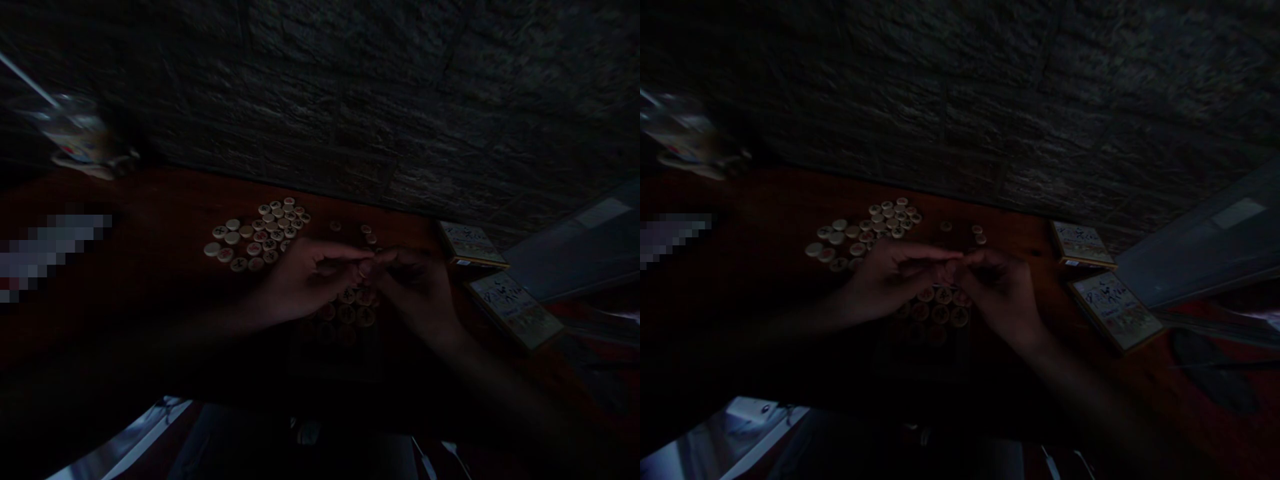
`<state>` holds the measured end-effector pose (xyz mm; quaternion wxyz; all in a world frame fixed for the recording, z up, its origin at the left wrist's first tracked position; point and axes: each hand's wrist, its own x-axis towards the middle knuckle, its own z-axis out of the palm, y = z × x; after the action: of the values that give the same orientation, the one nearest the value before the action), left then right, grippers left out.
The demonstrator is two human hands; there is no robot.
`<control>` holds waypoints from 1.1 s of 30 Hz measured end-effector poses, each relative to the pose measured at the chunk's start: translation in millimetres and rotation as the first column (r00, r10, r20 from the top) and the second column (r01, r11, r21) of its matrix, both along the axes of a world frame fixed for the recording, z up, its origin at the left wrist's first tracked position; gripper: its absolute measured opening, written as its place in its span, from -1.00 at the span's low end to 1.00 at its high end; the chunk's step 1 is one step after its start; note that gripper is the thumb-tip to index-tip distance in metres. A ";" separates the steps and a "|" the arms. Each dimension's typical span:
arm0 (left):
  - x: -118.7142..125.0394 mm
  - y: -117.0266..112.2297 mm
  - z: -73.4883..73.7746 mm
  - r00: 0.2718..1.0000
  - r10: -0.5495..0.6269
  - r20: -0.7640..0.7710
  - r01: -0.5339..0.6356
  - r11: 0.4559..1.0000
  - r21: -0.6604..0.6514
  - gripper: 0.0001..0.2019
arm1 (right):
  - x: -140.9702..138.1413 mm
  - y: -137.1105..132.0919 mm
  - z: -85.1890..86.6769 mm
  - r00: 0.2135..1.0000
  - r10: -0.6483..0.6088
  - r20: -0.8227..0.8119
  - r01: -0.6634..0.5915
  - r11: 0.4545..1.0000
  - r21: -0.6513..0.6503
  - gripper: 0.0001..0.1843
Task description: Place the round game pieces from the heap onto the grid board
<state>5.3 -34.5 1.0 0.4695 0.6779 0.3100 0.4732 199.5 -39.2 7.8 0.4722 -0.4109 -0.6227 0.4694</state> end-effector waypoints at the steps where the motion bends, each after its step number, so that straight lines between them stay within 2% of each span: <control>1: 0.4 -0.2 -0.8 1.000 -0.007 0.005 0.007 1.000 0.019 -0.77 | 0.3 0.1 0.0 1.000 -0.002 -0.019 0.002 1.000 -0.018 -0.80; 7: 1.2 2.1 -5.1 0.999 0.010 0.048 -0.012 0.999 0.046 -0.73 | 0.3 -1.1 2.7 0.997 0.029 -0.065 -0.034 0.996 -0.079 -0.80; 15: -1.1 3.1 0.7 0.995 0.003 0.103 0.001 0.999 -0.046 -0.72 | 1.3 -1.9 4.2 0.991 0.062 -0.117 -0.073 0.993 -0.089 -0.82; 21: -0.8 2.7 4.2 0.992 0.026 0.120 -0.012 0.994 -0.112 -0.80 | 2.0 -0.7 3.6 0.993 0.083 -0.082 -0.086 0.995 -0.040 -0.81; 25: -1.0 2.9 3.2 0.997 0.024 0.077 -0.019 0.998 -0.062 -0.83 | 1.1 -0.7 3.0 0.995 0.066 -0.070 -0.068 0.997 -0.025 -0.83; 33: -0.8 1.6 -2.2 1.000 0.023 -0.002 -0.023 0.999 0.047 -0.89 | -0.1 -2.4 1.3 0.999 -0.012 0.036 0.012 1.000 0.013 -0.71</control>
<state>4.5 -32.8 -1.3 0.4474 0.6859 0.3073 0.4848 199.4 -41.5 9.1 0.4662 -0.4203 -0.6316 0.4551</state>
